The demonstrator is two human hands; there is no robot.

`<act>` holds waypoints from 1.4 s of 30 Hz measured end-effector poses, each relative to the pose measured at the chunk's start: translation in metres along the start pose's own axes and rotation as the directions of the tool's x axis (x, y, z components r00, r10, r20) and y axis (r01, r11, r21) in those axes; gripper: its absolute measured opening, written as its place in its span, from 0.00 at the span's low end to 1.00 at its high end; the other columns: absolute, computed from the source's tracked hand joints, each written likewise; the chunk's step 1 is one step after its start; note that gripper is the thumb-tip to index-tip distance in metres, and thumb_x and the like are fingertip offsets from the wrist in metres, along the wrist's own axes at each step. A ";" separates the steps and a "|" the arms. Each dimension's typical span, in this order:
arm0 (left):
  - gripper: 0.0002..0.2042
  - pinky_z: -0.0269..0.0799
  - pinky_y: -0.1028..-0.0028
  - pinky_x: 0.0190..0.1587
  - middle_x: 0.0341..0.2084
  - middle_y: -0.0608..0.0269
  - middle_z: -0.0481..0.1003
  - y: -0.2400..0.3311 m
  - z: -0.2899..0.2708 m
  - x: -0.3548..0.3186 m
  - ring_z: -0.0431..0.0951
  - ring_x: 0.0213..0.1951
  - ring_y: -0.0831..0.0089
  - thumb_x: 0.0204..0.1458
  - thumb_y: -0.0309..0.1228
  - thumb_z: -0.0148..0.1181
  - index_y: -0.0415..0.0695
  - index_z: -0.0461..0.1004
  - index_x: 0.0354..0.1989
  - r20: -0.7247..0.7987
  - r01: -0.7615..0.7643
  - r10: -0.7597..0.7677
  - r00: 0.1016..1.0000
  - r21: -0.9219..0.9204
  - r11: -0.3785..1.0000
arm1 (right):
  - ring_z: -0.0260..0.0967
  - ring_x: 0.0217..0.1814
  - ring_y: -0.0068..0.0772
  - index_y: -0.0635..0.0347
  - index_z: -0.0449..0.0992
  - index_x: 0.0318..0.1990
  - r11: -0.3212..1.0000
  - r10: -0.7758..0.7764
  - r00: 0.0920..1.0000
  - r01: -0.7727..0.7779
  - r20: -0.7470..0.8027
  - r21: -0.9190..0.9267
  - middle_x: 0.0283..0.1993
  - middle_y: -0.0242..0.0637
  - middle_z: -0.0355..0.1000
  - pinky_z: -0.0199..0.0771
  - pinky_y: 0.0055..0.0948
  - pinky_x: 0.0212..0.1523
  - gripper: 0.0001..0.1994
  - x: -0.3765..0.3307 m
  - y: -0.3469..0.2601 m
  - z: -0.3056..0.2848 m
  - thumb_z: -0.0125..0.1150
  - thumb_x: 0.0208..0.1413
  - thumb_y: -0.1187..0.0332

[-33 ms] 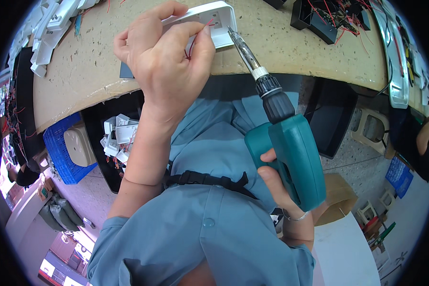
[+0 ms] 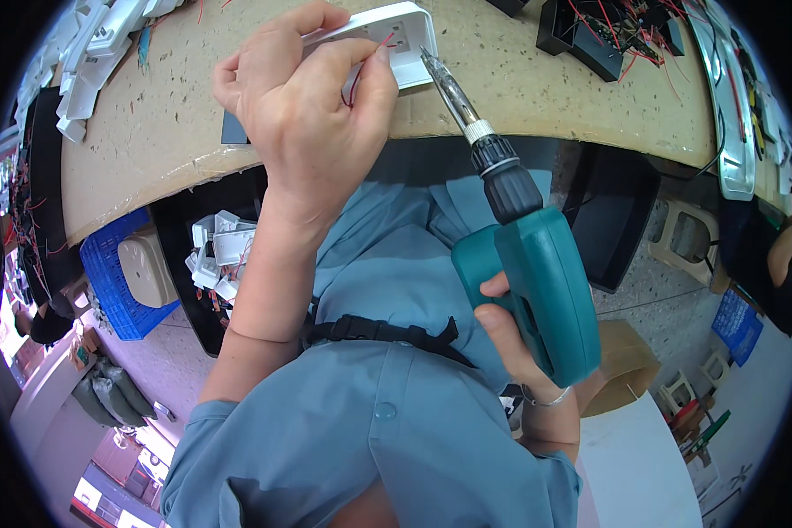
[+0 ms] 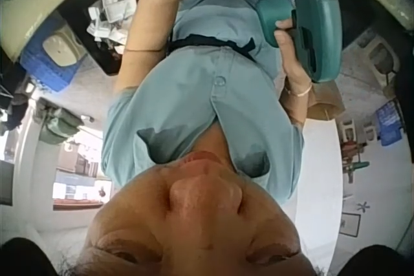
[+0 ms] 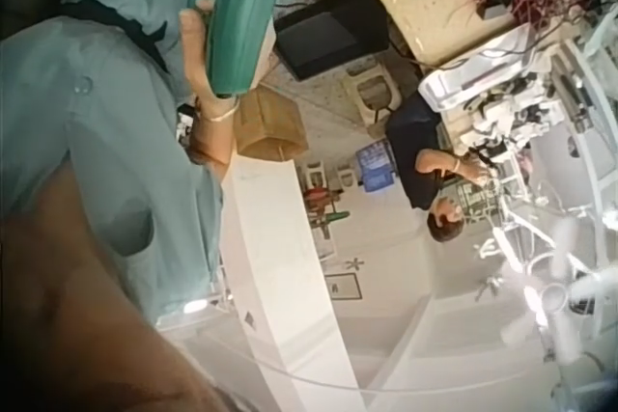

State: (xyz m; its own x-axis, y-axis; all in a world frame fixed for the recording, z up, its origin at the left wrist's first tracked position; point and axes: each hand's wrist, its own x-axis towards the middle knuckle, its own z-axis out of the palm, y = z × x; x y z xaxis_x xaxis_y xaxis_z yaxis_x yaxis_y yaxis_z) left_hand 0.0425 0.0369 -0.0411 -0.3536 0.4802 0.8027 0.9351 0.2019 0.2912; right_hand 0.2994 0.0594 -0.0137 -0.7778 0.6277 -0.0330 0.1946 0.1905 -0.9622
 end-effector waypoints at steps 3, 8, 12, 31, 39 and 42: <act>0.04 0.50 0.60 0.44 0.33 0.68 0.70 -0.001 0.006 0.000 0.69 0.36 0.69 0.34 0.26 0.60 0.44 0.71 0.16 -0.016 -0.003 0.003 1.000 0.006 1.000 | 0.70 0.39 0.24 0.67 0.61 0.58 0.999 -0.013 1.000 0.012 -0.016 -0.033 0.55 0.50 0.66 0.63 0.35 0.54 0.30 0.005 0.000 0.002 0.63 0.46 0.74; 0.04 0.52 0.62 0.42 0.32 0.66 0.69 -0.003 0.008 0.000 0.67 0.36 0.68 0.33 0.25 0.60 0.43 0.71 0.16 -0.015 -0.010 0.010 1.000 -0.010 1.000 | 0.69 0.39 0.24 0.67 0.61 0.58 1.000 -0.024 1.000 0.024 -0.013 -0.011 0.55 0.50 0.66 0.66 0.33 0.51 0.29 0.012 0.001 0.004 0.63 0.46 0.74; 0.04 0.52 0.63 0.41 0.32 0.64 0.68 -0.003 0.007 0.000 0.66 0.36 0.67 0.32 0.25 0.60 0.42 0.70 0.16 0.009 -0.014 0.014 1.000 -0.019 1.000 | 0.69 0.38 0.24 0.67 0.61 0.58 0.999 -0.031 0.998 0.032 -0.056 0.027 0.54 0.50 0.67 0.69 0.29 0.45 0.29 0.015 0.001 0.007 0.62 0.47 0.76; 0.03 0.50 0.66 0.40 0.33 0.64 0.68 -0.002 0.009 0.000 0.65 0.35 0.67 0.32 0.25 0.60 0.41 0.72 0.16 0.028 -0.001 0.002 1.000 -0.022 1.000 | 0.69 0.27 0.23 0.67 0.67 0.44 0.999 -0.035 0.990 0.035 -0.138 -0.004 0.29 0.35 0.71 0.69 0.21 0.30 0.19 0.032 0.002 0.011 0.68 0.45 0.74; 0.06 0.58 0.64 0.37 0.30 0.54 0.68 0.013 -0.014 0.020 0.67 0.32 0.61 0.32 0.20 0.60 0.36 0.70 0.21 0.227 0.029 -0.028 0.974 -0.004 1.000 | 0.71 0.30 0.22 0.69 0.65 0.48 1.000 0.018 0.983 -0.014 -0.181 0.024 0.32 0.37 0.73 0.71 0.21 0.32 0.24 0.032 0.001 0.013 0.69 0.44 0.74; 0.06 0.58 0.65 0.36 0.30 0.54 0.68 0.013 -0.015 0.021 0.67 0.31 0.61 0.31 0.19 0.60 0.36 0.69 0.20 0.214 0.021 -0.021 0.977 0.003 1.000 | 0.71 0.30 0.23 0.69 0.64 0.49 1.000 -0.002 0.986 -0.001 -0.166 -0.022 0.33 0.38 0.73 0.72 0.21 0.33 0.25 0.031 0.002 0.010 0.69 0.44 0.75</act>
State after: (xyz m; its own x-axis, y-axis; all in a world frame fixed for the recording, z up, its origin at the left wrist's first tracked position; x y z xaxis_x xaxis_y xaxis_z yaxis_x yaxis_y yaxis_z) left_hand 0.0477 0.0370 -0.0127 -0.3694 0.6476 0.6665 0.9276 0.2140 0.3062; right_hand 0.2698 0.0720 -0.0198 -0.6679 0.7441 0.0147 0.2091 0.2066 -0.9558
